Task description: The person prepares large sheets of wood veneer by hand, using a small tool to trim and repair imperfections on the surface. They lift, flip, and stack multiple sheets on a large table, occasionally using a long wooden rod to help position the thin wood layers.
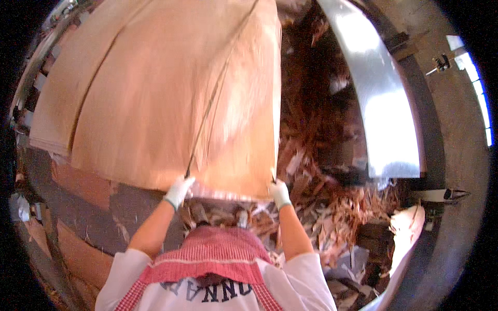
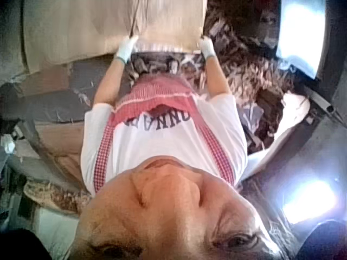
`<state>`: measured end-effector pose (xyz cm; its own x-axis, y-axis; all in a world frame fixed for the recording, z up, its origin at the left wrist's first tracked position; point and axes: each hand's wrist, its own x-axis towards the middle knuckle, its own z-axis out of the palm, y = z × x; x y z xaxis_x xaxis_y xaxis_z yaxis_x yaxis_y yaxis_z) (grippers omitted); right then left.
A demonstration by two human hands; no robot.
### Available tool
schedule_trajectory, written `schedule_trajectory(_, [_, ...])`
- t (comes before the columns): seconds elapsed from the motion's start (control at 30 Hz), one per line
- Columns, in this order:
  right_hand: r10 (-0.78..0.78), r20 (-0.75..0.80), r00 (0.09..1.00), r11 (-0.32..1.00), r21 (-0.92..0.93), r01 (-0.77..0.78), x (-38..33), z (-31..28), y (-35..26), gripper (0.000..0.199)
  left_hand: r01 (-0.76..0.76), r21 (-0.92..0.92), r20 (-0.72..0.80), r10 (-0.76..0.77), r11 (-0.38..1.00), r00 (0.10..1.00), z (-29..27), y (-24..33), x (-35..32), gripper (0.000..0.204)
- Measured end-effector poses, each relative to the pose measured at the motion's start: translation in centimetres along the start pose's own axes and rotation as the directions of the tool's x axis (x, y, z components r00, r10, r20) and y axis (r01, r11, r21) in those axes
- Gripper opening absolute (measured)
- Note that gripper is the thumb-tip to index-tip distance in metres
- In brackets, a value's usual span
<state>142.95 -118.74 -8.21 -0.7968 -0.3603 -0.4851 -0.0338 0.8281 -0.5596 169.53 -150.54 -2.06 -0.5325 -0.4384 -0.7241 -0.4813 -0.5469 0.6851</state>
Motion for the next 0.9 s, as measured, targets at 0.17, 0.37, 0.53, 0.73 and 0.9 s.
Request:
schedule_trajectory(0.17, [-0.240, -0.007, 0.971, 0.970, 0.035, 0.240, -4.4, -1.7, -12.7, 0.038, -0.172, 0.233, -0.115, 0.203, 0.957, 0.972, -3.9, -2.5, -2.9, 0.026])
schedule_trajectory(0.37, [-0.592, 0.209, 0.778, 0.777, -0.111, 0.620, -11.2, 1.4, -34.4, 0.027, -0.122, 0.184, -0.116, 0.145, 0.975, 0.983, -5.7, -7.7, -6.5, 0.022])
schedule_trajectory(0.53, [-0.751, 0.243, 0.615, 0.622, -0.054, 0.781, -10.7, 13.0, -42.8, 0.026, -0.026, 0.232, -0.075, 0.044, 0.972, 0.996, -6.5, -12.5, -5.4, 0.024])
schedule_trajectory(0.73, [-0.652, 0.424, 0.628, 0.626, -0.166, 0.762, -11.6, 22.9, -45.6, 0.027, -0.219, 0.513, -0.116, 0.319, 0.830, 0.941, -6.2, -17.1, -4.3, 0.039])
schedule_trajectory(0.9, [-0.560, 0.502, 0.659, 0.634, -0.251, 0.731, -9.9, 24.5, -43.9, 0.033, -0.247, 0.418, 0.020, 0.263, 0.874, 0.965, -2.9, -12.6, -5.8, 0.038])
